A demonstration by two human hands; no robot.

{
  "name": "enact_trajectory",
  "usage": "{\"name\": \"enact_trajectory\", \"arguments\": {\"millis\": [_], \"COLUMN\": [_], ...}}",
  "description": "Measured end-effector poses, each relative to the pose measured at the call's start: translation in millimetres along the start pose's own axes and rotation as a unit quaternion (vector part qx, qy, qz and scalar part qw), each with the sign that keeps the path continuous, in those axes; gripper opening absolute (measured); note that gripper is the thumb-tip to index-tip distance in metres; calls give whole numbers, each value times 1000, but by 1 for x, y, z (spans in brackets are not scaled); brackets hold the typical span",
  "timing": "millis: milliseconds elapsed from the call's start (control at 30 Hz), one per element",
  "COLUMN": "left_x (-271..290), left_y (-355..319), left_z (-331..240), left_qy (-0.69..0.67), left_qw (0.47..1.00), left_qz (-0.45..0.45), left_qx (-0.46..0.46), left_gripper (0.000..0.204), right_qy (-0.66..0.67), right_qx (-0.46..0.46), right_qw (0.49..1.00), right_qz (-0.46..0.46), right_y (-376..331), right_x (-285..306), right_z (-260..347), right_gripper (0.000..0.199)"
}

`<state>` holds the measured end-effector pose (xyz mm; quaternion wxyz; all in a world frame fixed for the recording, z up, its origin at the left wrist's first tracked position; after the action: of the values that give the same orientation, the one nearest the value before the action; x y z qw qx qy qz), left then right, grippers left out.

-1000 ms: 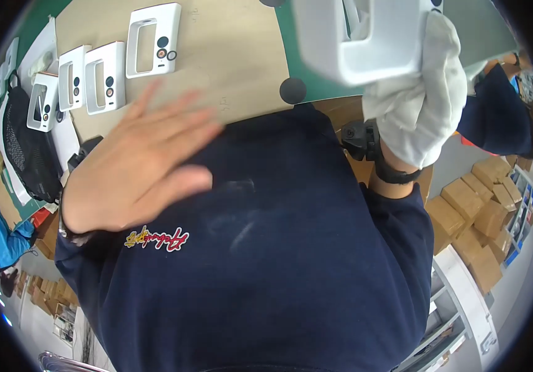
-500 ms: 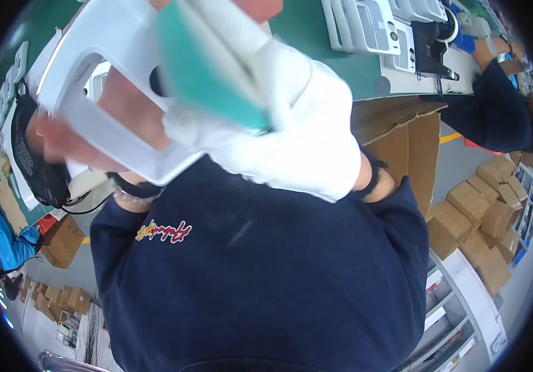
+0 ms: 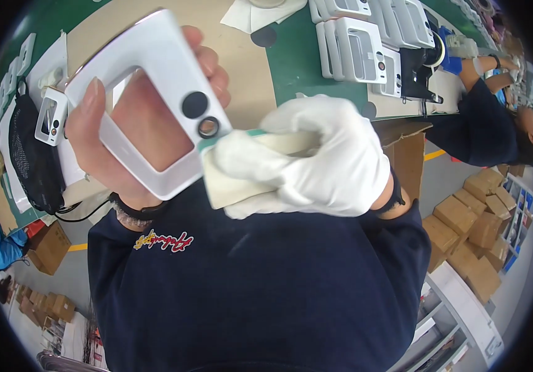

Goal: The person picks up white plastic housings one at a time, wipes them with a cloth, and inserts a small black ring into each one. They carefully clean the various sides and gold-colored tops of the housings before placing them back on the table.

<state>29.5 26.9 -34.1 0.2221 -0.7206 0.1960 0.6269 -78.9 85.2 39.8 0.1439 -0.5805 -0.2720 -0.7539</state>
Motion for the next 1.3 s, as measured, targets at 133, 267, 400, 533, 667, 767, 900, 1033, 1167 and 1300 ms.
{"name": "enact_trajectory", "arguments": {"millis": [133,267,400,533,667,767,900,1033,1167,1300], "left_x": [-1,0,2,1,0,-2,-4,3,4,11], "left_y": [-2,-1,-4,-5,-5,-6,-2,-1,-1,-2], "left_z": [4,1,1,-2,-6,-13,-20,-11,-16,-21], "left_qy": [22,4,-21,-42,-63,-73,-65,-39,1,23], "left_qw": [999,999,998,996,993,992,996,995,993,992], "left_qz": [4,14,22,36,50,61,26,-88,-118,-119], "left_qx": [26,35,54,70,83,78,61,17,-23,-34], "left_gripper": [47,51,56,61,66,70,72,69,70,66], "right_qy": [2,4,3,-2,-23,-73,-53,111,147,71], "right_qx": [-31,-50,-79,-104,-122,-128,-152,-323,-253,-230], "right_qw": [999,998,996,993,992,981,981,938,954,970], "right_qz": [-10,-28,-39,-54,-14,125,109,63,-63,-38], "right_y": [-1,1,-3,-6,-7,-12,-27,-8,-2,-1], "right_x": [0,-1,0,3,-1,-17,-38,-66,-104,-99], "right_z": [10,15,20,23,19,-5,-53,-68,-87,-78], "right_gripper": [54,48,43,40,38,38,41,43,37,34]}}
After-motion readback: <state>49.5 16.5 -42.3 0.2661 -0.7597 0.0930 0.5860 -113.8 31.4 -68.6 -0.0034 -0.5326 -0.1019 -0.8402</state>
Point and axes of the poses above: each hand's wrist, its own y-axis towards the middle knuckle, its own x-axis out of the back of the hand, z = x × y, the point moved 6 cm from there along y, towards the middle knuckle, and after that the axes turned 12 degrees about -y, right-handed, at the moved point
